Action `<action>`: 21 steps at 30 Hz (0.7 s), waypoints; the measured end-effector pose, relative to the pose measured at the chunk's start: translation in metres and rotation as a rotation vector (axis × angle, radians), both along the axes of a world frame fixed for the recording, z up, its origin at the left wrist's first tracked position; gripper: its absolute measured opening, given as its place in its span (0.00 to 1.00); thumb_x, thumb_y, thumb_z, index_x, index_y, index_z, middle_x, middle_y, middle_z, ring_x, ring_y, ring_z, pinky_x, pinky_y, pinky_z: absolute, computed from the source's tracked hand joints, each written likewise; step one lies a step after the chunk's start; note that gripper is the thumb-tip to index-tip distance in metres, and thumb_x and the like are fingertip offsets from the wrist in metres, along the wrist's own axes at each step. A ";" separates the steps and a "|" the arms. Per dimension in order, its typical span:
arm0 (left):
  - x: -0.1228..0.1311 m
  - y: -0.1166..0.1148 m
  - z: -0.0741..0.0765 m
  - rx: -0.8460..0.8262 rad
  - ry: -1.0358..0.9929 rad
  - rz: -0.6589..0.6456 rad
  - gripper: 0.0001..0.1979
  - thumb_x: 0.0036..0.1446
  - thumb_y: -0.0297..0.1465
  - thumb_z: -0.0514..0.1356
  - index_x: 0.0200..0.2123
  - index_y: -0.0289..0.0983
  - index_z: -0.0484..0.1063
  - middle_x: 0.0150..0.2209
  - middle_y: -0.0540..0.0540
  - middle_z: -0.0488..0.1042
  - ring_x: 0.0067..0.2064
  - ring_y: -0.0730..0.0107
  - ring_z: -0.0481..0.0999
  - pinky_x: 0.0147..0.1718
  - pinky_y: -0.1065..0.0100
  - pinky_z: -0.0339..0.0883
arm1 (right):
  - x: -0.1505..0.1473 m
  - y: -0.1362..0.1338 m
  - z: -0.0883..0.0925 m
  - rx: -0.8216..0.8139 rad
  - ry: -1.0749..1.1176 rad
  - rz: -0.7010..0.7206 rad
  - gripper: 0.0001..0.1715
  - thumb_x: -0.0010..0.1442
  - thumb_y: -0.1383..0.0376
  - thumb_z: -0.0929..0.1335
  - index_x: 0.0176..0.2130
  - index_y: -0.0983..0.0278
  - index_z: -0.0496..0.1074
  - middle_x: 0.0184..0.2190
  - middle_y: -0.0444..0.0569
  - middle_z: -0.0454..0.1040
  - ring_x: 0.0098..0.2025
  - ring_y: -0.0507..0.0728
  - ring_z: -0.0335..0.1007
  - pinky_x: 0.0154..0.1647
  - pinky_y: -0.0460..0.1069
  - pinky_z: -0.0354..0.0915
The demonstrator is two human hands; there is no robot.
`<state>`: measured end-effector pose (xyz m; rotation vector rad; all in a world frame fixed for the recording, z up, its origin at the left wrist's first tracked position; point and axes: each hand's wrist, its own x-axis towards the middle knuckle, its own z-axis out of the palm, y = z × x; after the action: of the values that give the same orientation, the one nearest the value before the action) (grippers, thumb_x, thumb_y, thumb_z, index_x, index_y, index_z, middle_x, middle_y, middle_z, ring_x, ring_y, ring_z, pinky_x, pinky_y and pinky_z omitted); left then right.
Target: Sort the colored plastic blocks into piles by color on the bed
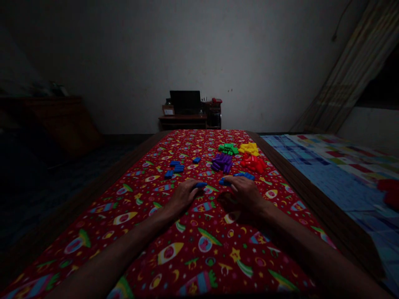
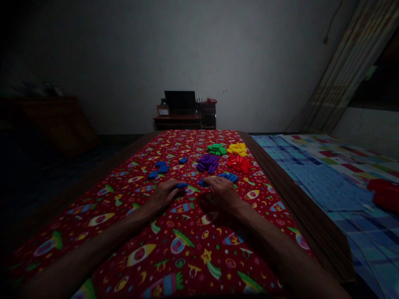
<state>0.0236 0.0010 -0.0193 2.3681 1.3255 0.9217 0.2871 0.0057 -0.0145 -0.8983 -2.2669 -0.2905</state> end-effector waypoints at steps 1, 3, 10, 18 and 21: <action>-0.001 0.000 0.001 -0.004 -0.005 0.013 0.11 0.61 0.32 0.54 0.41 0.38 0.75 0.39 0.45 0.75 0.40 0.64 0.75 0.41 0.65 0.68 | 0.009 0.003 0.004 0.005 -0.006 -0.058 0.19 0.60 0.75 0.60 0.45 0.64 0.73 0.42 0.53 0.78 0.43 0.56 0.74 0.47 0.51 0.67; -0.001 0.000 0.002 0.007 0.002 0.014 0.11 0.61 0.34 0.55 0.41 0.39 0.76 0.40 0.45 0.74 0.40 0.66 0.74 0.40 0.67 0.68 | 0.026 0.009 0.010 -0.021 -0.046 -0.189 0.18 0.59 0.74 0.60 0.46 0.65 0.73 0.43 0.55 0.78 0.43 0.58 0.74 0.46 0.52 0.66; 0.000 -0.004 0.005 0.027 0.079 0.022 0.11 0.61 0.34 0.55 0.41 0.40 0.77 0.36 0.46 0.70 0.36 0.67 0.71 0.35 0.68 0.66 | 0.038 0.012 0.012 -0.113 -0.203 -0.336 0.09 0.55 0.72 0.65 0.36 0.66 0.74 0.37 0.56 0.77 0.39 0.60 0.73 0.44 0.53 0.65; 0.016 -0.006 -0.003 -0.020 -0.074 -0.031 0.09 0.57 0.29 0.58 0.41 0.39 0.76 0.39 0.46 0.76 0.41 0.66 0.75 0.42 0.66 0.68 | -0.008 -0.013 0.004 -0.041 0.018 0.027 0.17 0.62 0.69 0.62 0.50 0.63 0.70 0.44 0.54 0.77 0.45 0.58 0.73 0.45 0.52 0.68; 0.027 -0.013 -0.006 -0.041 -0.086 -0.086 0.09 0.56 0.29 0.59 0.41 0.38 0.75 0.39 0.46 0.77 0.41 0.66 0.75 0.42 0.66 0.68 | -0.027 -0.022 -0.001 -0.063 -0.120 0.067 0.15 0.63 0.67 0.65 0.49 0.64 0.70 0.37 0.52 0.78 0.38 0.56 0.74 0.39 0.49 0.67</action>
<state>0.0510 -0.0120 -0.0249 2.3081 1.1901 0.9504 0.2606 -0.0163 -0.0154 -0.8556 -2.4236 -0.2508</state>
